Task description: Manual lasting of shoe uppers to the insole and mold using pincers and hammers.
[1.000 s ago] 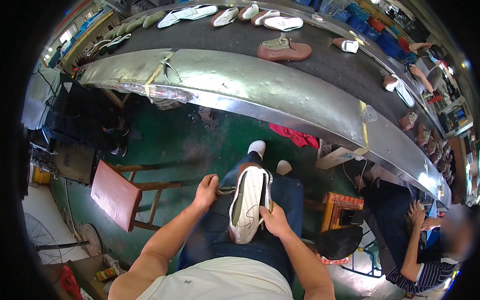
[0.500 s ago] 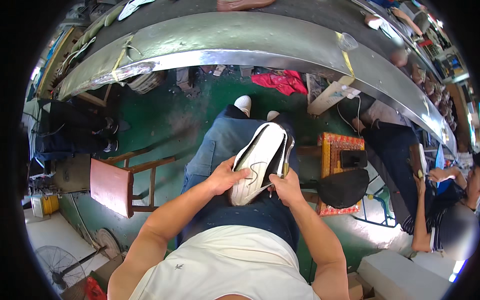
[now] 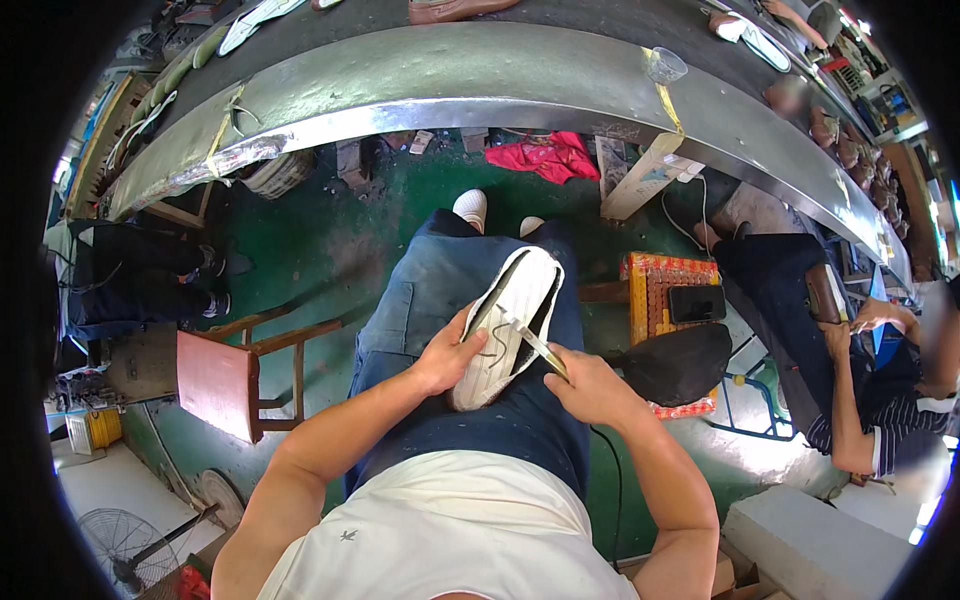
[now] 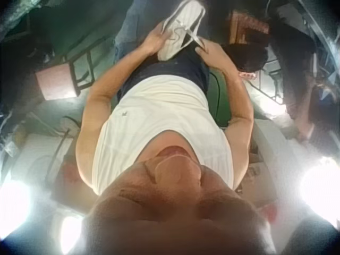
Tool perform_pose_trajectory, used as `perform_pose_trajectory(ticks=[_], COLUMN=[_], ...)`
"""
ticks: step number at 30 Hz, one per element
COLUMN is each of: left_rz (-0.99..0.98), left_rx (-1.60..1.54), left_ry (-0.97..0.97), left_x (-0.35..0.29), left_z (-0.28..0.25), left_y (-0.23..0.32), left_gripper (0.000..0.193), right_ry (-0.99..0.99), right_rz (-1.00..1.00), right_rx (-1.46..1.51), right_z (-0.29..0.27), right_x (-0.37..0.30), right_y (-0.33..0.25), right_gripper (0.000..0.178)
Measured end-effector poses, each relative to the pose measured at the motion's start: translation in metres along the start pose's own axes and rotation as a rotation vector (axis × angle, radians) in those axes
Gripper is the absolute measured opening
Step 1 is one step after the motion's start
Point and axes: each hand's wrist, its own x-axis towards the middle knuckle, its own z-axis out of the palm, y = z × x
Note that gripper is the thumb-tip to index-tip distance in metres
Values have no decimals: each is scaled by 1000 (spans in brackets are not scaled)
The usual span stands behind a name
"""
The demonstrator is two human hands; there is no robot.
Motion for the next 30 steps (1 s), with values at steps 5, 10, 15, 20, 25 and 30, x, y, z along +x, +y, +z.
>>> perform_pose_trajectory(ticks=[5, 10, 15, 20, 25, 30], left_rz=[60, 125, 237, 363, 199, 20], left_rx=[351, 427, 469, 546, 722, 828], left_ry=[98, 145, 259, 162, 48, -44], left_x=[-5, -7, 3, 12, 6, 13], left_z=[8, 6, -6, -15, -11, -10], left_y=[14, 11, -6, 3, 24, 37], left_gripper=[62, 57, 52, 52, 53, 53], right_ry=[-120, -331, 81, 260, -326, -357], right_rz=[62, 216, 44, 184, 401, 449], right_rx=[-215, -424, -173, 131, 990, 685], right_z=[-22, -37, 31, 78, 23, -23], right_x=[26, 44, 49, 54, 43, 45], right_y=[-25, -53, -4, 19, 53, 26], right_gripper=[34, 29, 30, 32, 27, 25])
